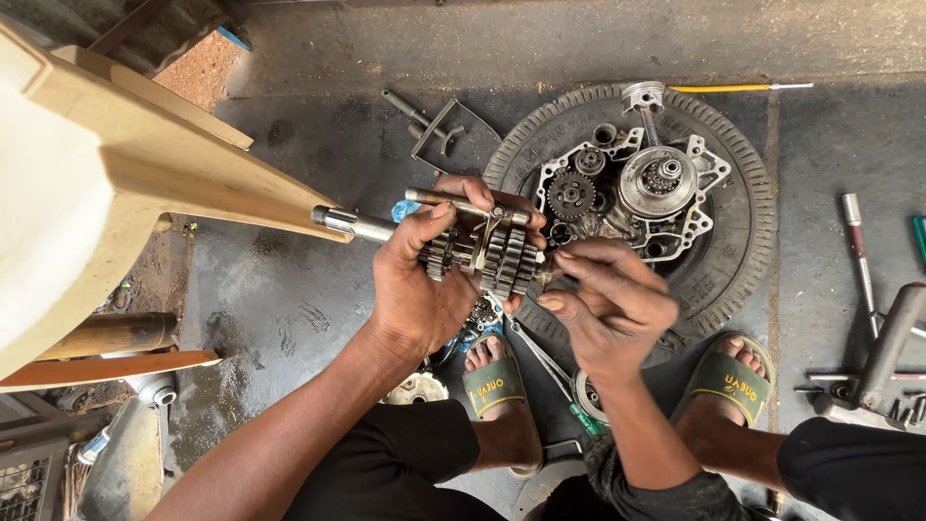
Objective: Assembling and aligning gearbox gears and shafts during a motorcycle engine repair.
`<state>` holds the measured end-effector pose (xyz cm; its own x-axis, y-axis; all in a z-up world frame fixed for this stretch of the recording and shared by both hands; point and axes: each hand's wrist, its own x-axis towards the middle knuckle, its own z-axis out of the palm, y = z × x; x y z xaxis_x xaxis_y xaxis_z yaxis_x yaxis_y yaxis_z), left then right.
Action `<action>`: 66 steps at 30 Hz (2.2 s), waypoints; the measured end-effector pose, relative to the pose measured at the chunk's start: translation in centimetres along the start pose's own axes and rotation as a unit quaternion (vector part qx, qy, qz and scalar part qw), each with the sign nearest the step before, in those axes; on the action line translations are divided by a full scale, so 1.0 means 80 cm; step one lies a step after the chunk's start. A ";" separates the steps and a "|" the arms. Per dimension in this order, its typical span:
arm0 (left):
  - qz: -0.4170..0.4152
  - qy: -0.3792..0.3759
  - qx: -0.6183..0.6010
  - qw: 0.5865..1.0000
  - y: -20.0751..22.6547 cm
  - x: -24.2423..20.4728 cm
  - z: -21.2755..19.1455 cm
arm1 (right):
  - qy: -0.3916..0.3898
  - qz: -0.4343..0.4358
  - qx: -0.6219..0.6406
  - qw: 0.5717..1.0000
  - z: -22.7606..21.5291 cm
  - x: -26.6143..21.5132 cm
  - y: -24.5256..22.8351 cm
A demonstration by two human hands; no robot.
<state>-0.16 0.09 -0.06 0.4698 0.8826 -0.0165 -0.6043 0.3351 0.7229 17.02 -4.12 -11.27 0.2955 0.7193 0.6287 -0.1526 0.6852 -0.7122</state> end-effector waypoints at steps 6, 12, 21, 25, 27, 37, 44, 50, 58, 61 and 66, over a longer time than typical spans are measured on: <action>-0.007 -0.009 -0.010 1.000 -0.001 -0.002 0.007 | -0.055 0.033 -0.151 0.986 -0.008 0.026 -0.043; -0.008 -0.014 0.003 1.000 -0.002 0.002 0.008 | -0.007 -0.007 -0.162 0.987 0.007 0.019 -0.051; 0.007 -0.029 0.034 0.999 -0.002 0.003 0.001 | 0.007 0.093 -0.063 0.994 0.015 0.012 -0.046; 0.010 -0.007 0.078 0.997 -0.002 0.004 0.008 | -0.010 0.119 -0.002 0.993 0.016 0.017 -0.050; 0.030 -0.013 0.109 0.993 -0.004 0.003 0.008 | 0.005 0.125 0.078 0.989 0.023 0.020 -0.054; 0.076 -0.005 0.360 0.930 -0.013 0.007 0.005 | 0.035 0.213 0.068 0.974 0.032 0.013 -0.060; 0.065 -0.012 0.361 0.930 -0.018 0.013 0.003 | 0.046 0.294 0.061 0.953 0.023 0.015 -0.056; 0.086 -0.022 0.406 0.910 -0.020 0.019 -0.001 | 0.039 0.309 0.057 0.948 0.019 0.017 -0.054; 0.107 -0.066 0.544 0.830 -0.027 0.029 -0.006 | 0.027 0.371 0.160 0.914 -0.003 0.021 -0.033; 0.108 -0.070 0.571 0.811 -0.034 0.032 -0.010 | -0.015 0.392 0.170 0.904 -0.016 0.024 -0.024; 0.057 -0.066 0.647 0.758 -0.045 0.037 -0.008 | -0.029 0.433 0.213 0.876 -0.030 0.015 -0.003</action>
<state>2.99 1.72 -3.17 0.5746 0.8118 0.1038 0.4499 -0.4193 0.7885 19.67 -3.70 -11.04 -0.1504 0.9865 -0.0654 -0.6373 -0.1473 -0.7564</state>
